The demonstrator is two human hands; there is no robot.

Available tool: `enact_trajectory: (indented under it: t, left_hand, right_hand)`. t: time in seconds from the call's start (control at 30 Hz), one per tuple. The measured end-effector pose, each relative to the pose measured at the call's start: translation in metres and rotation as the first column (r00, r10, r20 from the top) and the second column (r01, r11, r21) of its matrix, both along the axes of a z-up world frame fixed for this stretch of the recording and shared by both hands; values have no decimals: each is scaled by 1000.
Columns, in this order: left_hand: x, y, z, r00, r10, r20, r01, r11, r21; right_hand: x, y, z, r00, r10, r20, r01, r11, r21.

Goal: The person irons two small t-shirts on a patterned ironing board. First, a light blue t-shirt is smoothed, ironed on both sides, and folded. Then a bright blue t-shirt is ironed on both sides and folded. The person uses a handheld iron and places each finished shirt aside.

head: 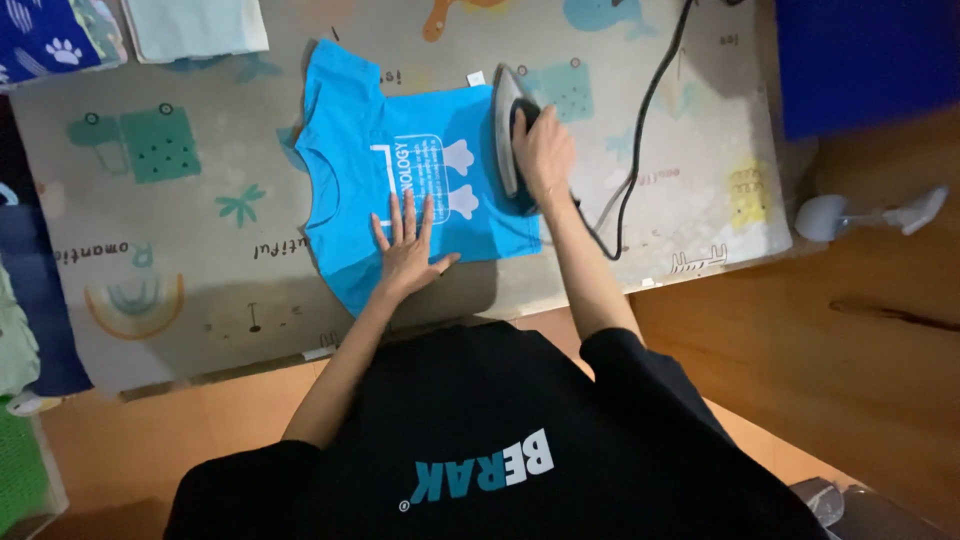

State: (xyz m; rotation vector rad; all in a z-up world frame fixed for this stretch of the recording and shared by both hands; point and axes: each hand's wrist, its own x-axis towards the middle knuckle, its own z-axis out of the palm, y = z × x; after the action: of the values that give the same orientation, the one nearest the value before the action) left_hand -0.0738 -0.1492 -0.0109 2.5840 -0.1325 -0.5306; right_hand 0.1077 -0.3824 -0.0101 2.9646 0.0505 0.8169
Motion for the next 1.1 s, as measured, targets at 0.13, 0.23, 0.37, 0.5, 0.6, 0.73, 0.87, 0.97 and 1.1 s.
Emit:
enact_trajectory:
  t: [0.13, 0.23, 0.37, 0.5, 0.6, 0.73, 0.87, 0.97, 1.1]
  left_hand:
    - [-20, 1, -5, 945, -41, 325, 18, 997, 71]
    - [-45, -1, -10, 888, -8, 460, -12, 999, 41]
    - [-55, 4, -17, 892, -13, 452, -24, 997, 77]
    - [-55, 2, -12, 925, -48, 377, 0, 992, 127]
    - [-56, 5, -13, 932, -91, 350, 21, 980, 198]
    - [-55, 4, -14, 938, -71, 339, 16, 986, 164]
    - [-54, 2, -14, 940, -63, 335, 10, 987, 158]
    - [-52, 1, -16, 919, -48, 392, -17, 987, 159]
    - [-51, 0, -22, 897, -6, 443, -36, 996, 84]
  right_hand:
    - [-3, -9, 17, 920, 73, -385, 16, 975, 222]
    - [-27, -6, 49, 835, 233, -499, -131, 964, 231]
    - [-1, 4, 74, 745, 414, -523, -347, 910, 227]
    - [55, 9, 78, 659, 494, -567, -481, 857, 186]
    - [79, 25, 78, 503, 602, -620, -658, 732, 177]
    - [96, 53, 68, 511, 638, -576, -709, 692, 137]
    - [97, 69, 63, 580, 596, -555, -637, 757, 146]
    - [57, 65, 65, 663, 392, -638, -367, 913, 180]
    - [-5, 29, 50, 786, 150, -599, -18, 975, 220]
